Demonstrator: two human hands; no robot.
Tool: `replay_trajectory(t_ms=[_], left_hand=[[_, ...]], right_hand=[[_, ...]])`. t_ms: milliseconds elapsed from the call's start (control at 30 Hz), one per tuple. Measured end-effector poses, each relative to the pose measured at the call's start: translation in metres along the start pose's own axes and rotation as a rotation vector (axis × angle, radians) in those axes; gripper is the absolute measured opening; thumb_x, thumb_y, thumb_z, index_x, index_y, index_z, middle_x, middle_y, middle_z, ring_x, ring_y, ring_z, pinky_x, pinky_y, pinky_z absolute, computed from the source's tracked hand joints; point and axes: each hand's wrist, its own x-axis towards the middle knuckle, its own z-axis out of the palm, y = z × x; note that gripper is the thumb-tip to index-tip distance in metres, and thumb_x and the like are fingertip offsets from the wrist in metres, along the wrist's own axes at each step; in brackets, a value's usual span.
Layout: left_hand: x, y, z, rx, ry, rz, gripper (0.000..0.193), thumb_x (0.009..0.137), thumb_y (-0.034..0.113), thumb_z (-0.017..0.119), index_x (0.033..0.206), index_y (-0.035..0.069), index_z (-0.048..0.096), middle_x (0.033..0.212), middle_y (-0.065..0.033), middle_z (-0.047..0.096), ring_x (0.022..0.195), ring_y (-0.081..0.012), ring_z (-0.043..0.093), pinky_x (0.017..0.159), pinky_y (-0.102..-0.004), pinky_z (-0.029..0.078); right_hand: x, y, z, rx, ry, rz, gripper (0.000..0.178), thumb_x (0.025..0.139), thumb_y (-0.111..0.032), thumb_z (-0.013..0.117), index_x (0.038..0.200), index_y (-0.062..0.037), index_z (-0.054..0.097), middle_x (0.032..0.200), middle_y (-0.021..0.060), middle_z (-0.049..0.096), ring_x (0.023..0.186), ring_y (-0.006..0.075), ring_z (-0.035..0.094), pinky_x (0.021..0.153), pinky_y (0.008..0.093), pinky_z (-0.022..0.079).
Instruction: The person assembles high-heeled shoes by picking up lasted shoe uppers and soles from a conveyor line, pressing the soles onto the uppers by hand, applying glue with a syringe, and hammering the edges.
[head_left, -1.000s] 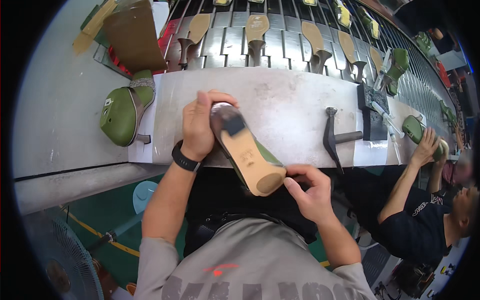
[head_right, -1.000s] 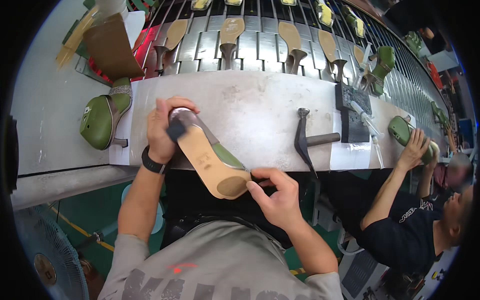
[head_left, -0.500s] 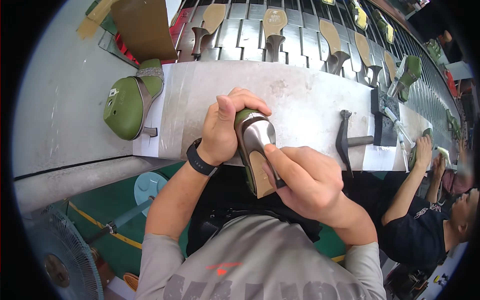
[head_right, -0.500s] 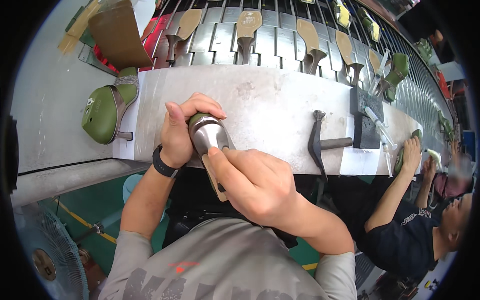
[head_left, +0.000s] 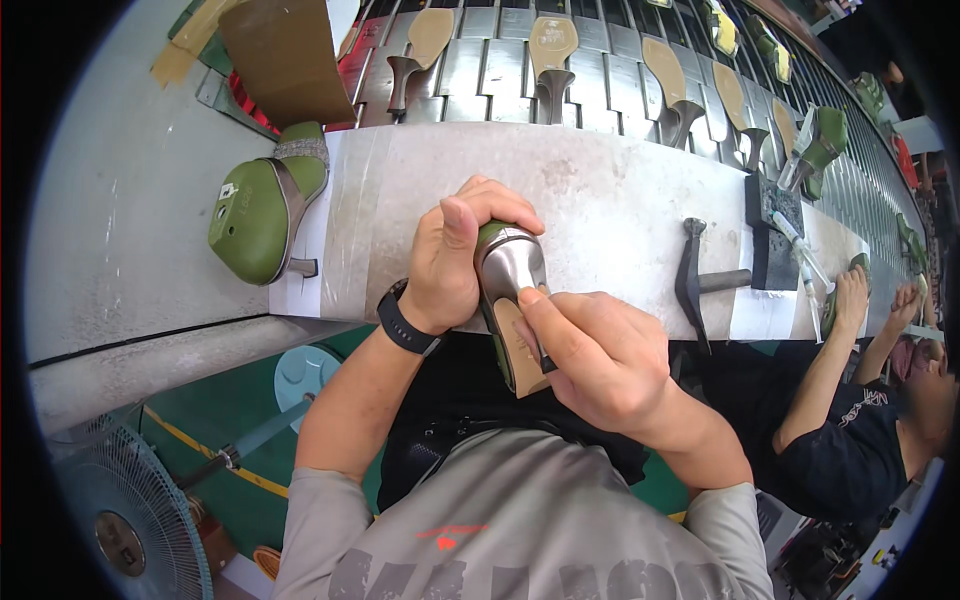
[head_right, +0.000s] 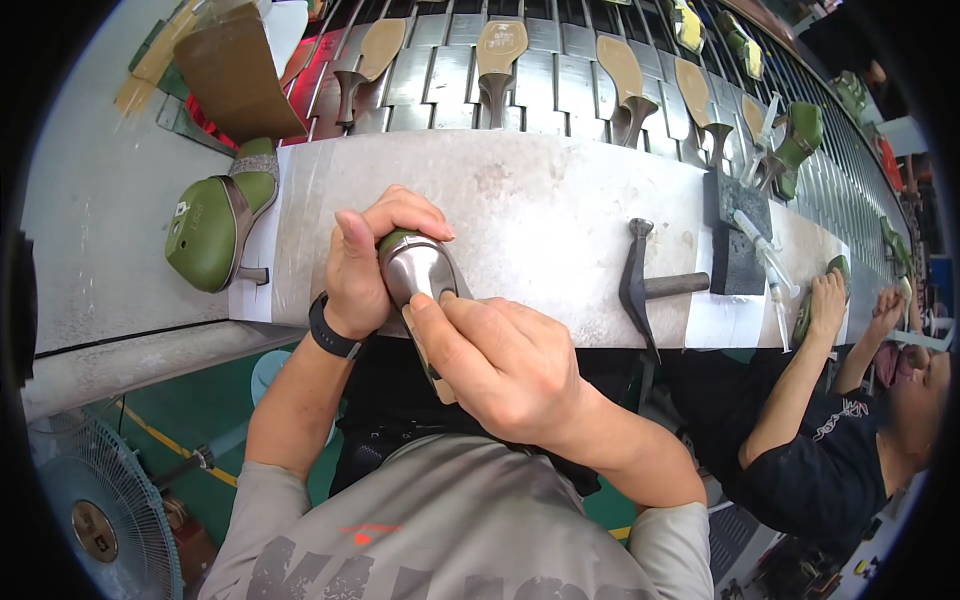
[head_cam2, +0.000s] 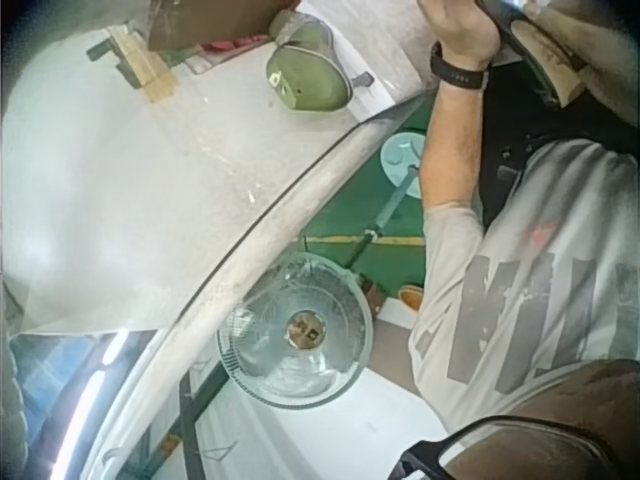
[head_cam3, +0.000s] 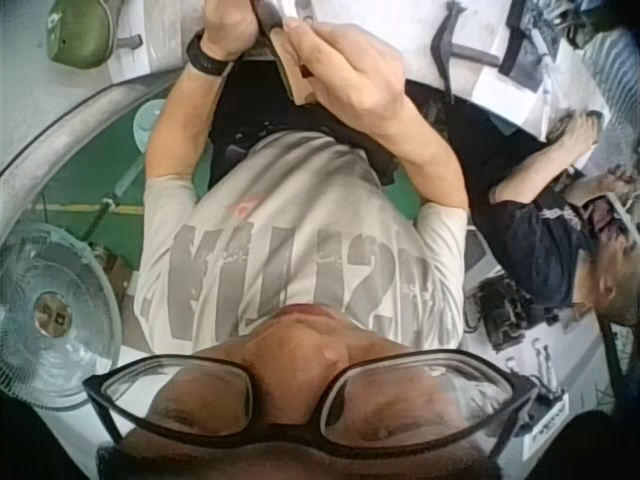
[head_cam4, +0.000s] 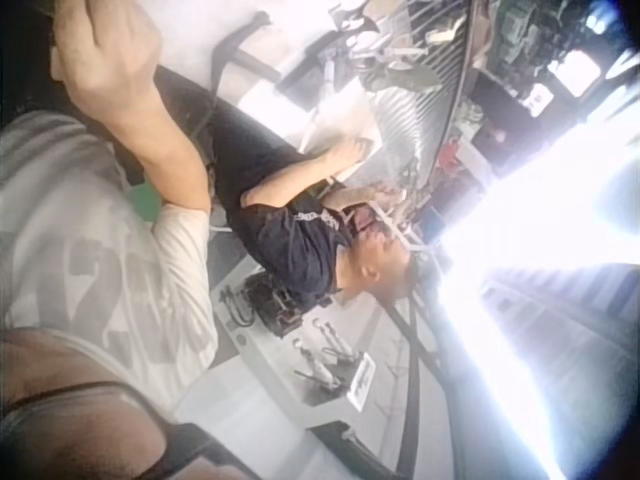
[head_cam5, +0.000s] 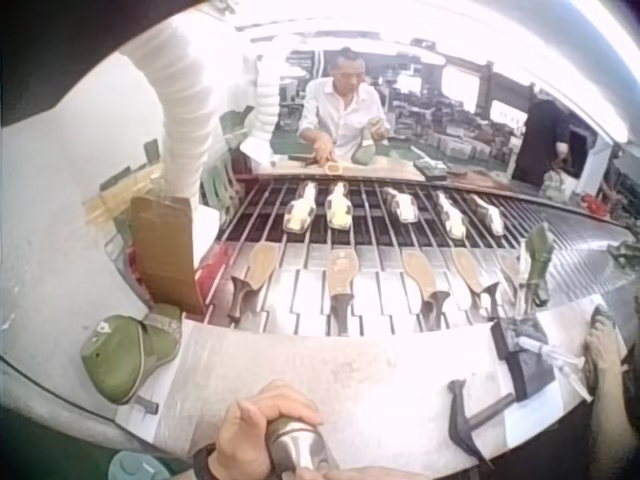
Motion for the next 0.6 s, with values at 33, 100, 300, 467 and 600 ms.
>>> replay_trajectory(t_ms=[33,100,300,467,600], left_hand=[[0.0,0.0,-0.001,0.0,-0.003,0.003,0.098,0.11,0.068,0.006,0.093,-0.002,0.074,0.097,-0.0143,0.07,0.094,-0.0236,0.064,0.089,-0.0366,0.05],[-0.001,0.002,-0.001,0.017,-0.006,0.016,0.098,0.109,0.068,0.007,0.094,-0.002,0.074,0.097,-0.0143,0.07,0.094,-0.0236,0.064,0.089,-0.0366,0.05],[0.013,0.005,-0.006,0.017,-0.047,0.011,0.095,0.11,0.069,0.012,0.099,-0.003,0.073,0.097,-0.013,0.069,0.095,-0.0221,0.063,0.091,-0.0358,0.049],[0.064,-0.01,-0.027,-0.183,-0.202,-0.35,0.067,0.115,0.054,0.034,0.105,-0.001,0.072,0.083,-0.0035,0.067,0.074,-0.0057,0.059,0.067,-0.021,0.045],[0.068,-0.037,-0.004,-0.191,-0.043,-0.139,0.051,0.116,0.042,0.044,0.108,0.001,0.073,0.076,0.0029,0.064,0.068,-0.0004,0.052,0.06,-0.0187,0.039]], right_hand=[[0.0,0.0,0.001,-0.001,0.001,0.0,0.041,0.076,-0.011,0.072,0.113,0.0074,0.073,0.088,0.0123,0.069,0.064,0.0187,0.066,0.054,0.03,0.056],[0.0,0.0,0.002,0.0,0.015,-0.01,0.041,0.077,-0.011,0.072,0.113,0.0075,0.073,0.088,0.0119,0.069,0.064,0.0189,0.066,0.054,0.0302,0.056],[0.008,0.018,0.004,0.012,0.035,-0.081,0.039,0.075,-0.002,0.075,0.113,0.0074,0.073,0.087,0.0124,0.069,0.066,0.0212,0.067,0.055,0.035,0.055],[0.042,0.067,0.016,-0.014,0.066,-0.009,0.034,0.074,0.0,0.079,0.107,0.0002,0.074,0.083,0.0113,0.071,0.066,0.0291,0.067,0.059,0.0399,0.056],[0.062,0.068,-0.004,-0.117,-0.205,0.174,0.017,0.084,-0.008,0.08,0.096,-0.0034,0.069,0.075,0.0113,0.069,0.065,0.0319,0.068,0.057,0.0407,0.054]])
